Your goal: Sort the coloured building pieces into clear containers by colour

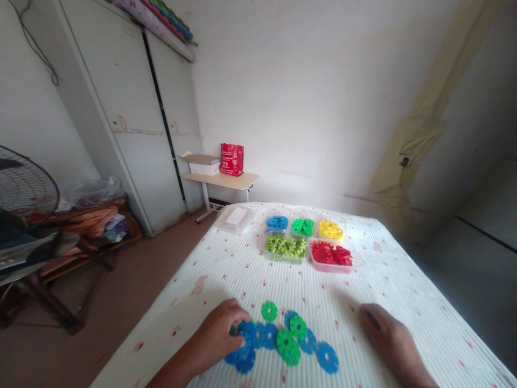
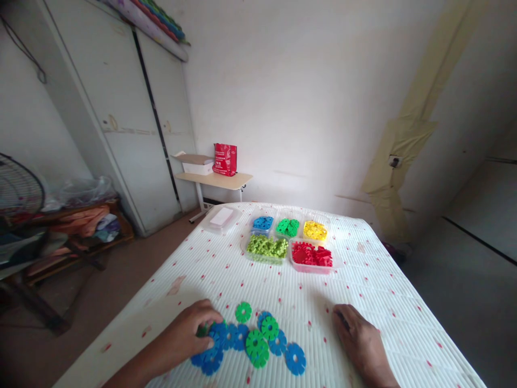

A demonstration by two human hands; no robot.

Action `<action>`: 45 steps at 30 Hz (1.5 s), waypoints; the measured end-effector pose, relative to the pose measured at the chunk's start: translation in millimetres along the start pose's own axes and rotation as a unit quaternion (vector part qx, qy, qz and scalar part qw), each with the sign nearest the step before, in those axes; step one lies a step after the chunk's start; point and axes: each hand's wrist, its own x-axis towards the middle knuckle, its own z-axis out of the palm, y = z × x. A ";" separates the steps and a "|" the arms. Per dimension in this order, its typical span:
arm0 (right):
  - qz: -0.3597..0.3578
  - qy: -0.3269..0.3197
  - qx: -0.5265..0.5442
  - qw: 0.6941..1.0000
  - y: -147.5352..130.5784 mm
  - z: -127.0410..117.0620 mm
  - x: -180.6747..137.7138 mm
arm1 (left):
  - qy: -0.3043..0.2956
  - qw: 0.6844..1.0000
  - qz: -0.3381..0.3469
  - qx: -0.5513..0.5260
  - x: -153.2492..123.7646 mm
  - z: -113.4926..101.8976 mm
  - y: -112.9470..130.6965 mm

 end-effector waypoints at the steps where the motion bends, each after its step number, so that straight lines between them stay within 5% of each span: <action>1: -0.001 0.000 0.000 1.000 -0.9 -0.4 0.2 | 0.001 1.000 0.000 0.001 -0.6 -0.4 0.0; 15: -0.022 0.002 -0.003 1.000 -4.9 -1.3 1.3 | -0.081 0.997 -0.001 -0.013 -8.5 -10.6 1.2; 27: -0.021 -0.014 -0.010 1.000 -0.6 1.6 1.3 | -0.070 0.995 -0.041 0.049 -19.1 -5.3 13.1; 31: -0.025 -0.012 -0.008 1.000 -0.5 1.4 0.1 | -0.050 0.998 -0.028 -0.020 -13.8 -14.5 20.1; 37: -0.026 -0.010 -0.006 1.000 1.4 2.7 -1.7 | -0.021 0.951 -0.074 -0.298 50.5 -30.4 26.1; 45: -0.024 -0.012 -0.005 1.000 2.3 6.5 0.2 | 0.166 0.940 -0.022 -0.296 163.5 -62.7 50.8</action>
